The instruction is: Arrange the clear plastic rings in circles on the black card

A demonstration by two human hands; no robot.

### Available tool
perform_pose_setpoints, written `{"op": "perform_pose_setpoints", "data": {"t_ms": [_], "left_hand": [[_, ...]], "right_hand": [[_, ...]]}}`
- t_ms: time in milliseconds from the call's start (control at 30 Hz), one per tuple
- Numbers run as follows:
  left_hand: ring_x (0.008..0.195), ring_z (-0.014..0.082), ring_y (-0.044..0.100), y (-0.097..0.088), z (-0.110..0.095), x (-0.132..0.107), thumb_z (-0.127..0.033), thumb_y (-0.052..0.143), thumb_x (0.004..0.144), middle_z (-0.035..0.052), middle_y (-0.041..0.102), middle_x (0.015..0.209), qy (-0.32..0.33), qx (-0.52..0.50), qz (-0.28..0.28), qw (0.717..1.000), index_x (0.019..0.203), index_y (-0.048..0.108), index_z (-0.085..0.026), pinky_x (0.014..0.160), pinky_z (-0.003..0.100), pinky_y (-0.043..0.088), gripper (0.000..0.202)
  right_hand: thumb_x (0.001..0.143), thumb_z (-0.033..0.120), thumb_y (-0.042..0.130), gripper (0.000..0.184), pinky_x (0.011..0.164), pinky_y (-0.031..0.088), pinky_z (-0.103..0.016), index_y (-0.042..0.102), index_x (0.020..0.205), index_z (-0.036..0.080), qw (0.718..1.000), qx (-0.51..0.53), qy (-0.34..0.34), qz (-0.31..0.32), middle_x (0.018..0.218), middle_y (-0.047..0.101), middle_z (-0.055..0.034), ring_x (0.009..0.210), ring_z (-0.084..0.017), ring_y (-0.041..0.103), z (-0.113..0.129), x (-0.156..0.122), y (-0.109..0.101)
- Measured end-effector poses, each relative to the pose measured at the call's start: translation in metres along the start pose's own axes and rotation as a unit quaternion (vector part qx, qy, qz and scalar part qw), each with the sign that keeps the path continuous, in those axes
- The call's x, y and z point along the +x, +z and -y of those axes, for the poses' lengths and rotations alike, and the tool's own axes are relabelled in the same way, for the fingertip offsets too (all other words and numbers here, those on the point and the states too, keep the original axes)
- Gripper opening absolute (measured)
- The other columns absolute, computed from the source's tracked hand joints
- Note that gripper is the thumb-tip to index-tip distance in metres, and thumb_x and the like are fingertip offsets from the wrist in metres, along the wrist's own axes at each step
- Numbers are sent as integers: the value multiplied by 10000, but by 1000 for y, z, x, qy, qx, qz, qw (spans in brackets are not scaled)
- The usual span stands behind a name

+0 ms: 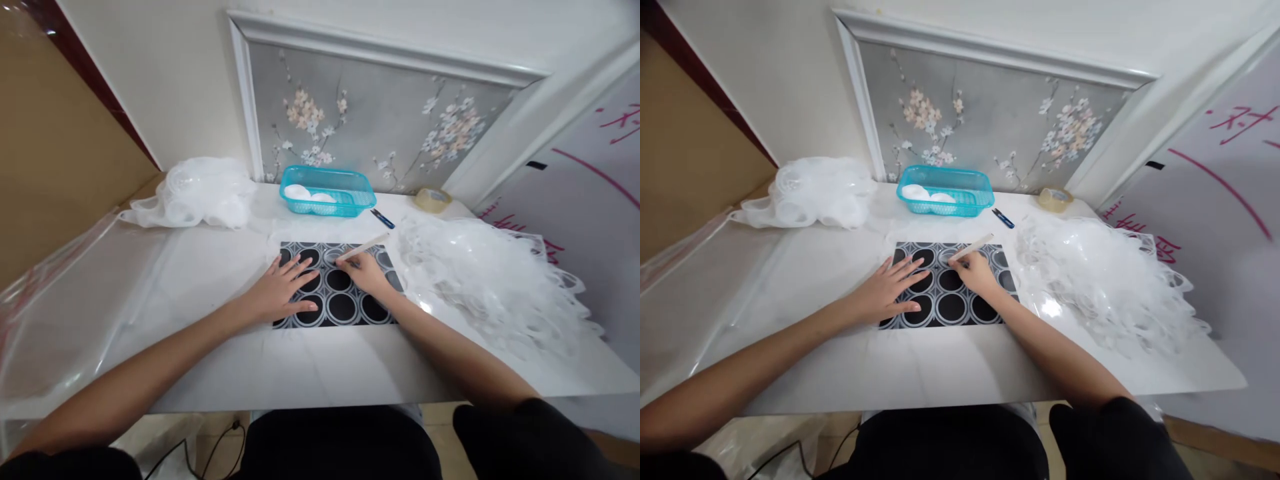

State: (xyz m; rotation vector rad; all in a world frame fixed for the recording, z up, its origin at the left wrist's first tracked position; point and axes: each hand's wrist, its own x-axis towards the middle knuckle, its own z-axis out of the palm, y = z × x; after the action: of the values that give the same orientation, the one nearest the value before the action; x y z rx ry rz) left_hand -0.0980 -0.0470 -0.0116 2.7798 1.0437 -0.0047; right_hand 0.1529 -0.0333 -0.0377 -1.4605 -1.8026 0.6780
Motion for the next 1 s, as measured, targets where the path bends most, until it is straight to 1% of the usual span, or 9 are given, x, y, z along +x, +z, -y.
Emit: {"op": "perform_pose_setpoints", "data": {"t_ms": [67,167,233,367,467,600,867,1000], "left_hand": [[1444,300,137,-2,-12,11,-723,235,886,62,185,1563,5,5,8,1000,1479,285,-251,1152,512,86,759],[1433,308,180,2,-26,26,-736,216,876,95,239,1547,-5,27,2,1000,1469,315,-220,1153,491,105,792],[1426,317,201,8,-30,33,-746,209,868,108,256,1541,-13,39,-5,999,1462,331,-211,1152,484,112,809],[1424,352,184,21,-31,36,-758,201,858,114,239,1547,-26,50,-19,998,1463,335,-204,1147,505,113,831],[1431,354,152,26,-30,35,-761,199,856,104,234,1550,-29,52,-31,998,1482,292,-202,1149,526,80,844],[1433,355,141,27,-30,35,-759,208,858,104,224,1552,-31,53,-30,998,1486,278,-188,1145,545,69,852],[1431,359,146,24,-33,36,-742,250,868,107,220,1551,-38,56,-12,998,1485,279,-184,1140,555,88,833],[1429,362,151,24,-32,36,-734,265,872,102,213,1554,-32,53,-20,998,1487,273,-181,1140,555,94,827]], "right_hand": [[836,271,591,131,785,528,-358,681,845,177,998,52,28,-2,868,743,-77,857,-242,697,-6,-3,6],[835,284,599,131,789,533,-359,680,832,181,997,71,22,-26,863,744,-77,873,-245,699,-10,-1,8],[837,271,594,122,796,533,-358,684,818,190,997,69,12,-35,869,742,-71,877,-241,696,-10,0,8],[853,239,569,142,821,520,-351,696,808,193,998,49,-19,-36,882,736,-63,874,-228,688,-8,-1,7],[853,230,570,141,817,517,-342,698,811,190,998,47,-20,-37,871,737,-59,859,-223,690,-6,-2,6],[856,233,566,141,795,521,-327,692,813,185,997,61,-11,-38,859,737,-57,832,-212,694,-6,-2,5],[852,237,572,134,756,523,-321,689,804,190,997,63,-22,-36,836,731,-58,833,-220,693,-9,-1,6],[854,262,573,153,769,516,-324,693,806,181,997,71,-22,-37,837,731,-61,829,-220,690,-8,-2,5]]}}
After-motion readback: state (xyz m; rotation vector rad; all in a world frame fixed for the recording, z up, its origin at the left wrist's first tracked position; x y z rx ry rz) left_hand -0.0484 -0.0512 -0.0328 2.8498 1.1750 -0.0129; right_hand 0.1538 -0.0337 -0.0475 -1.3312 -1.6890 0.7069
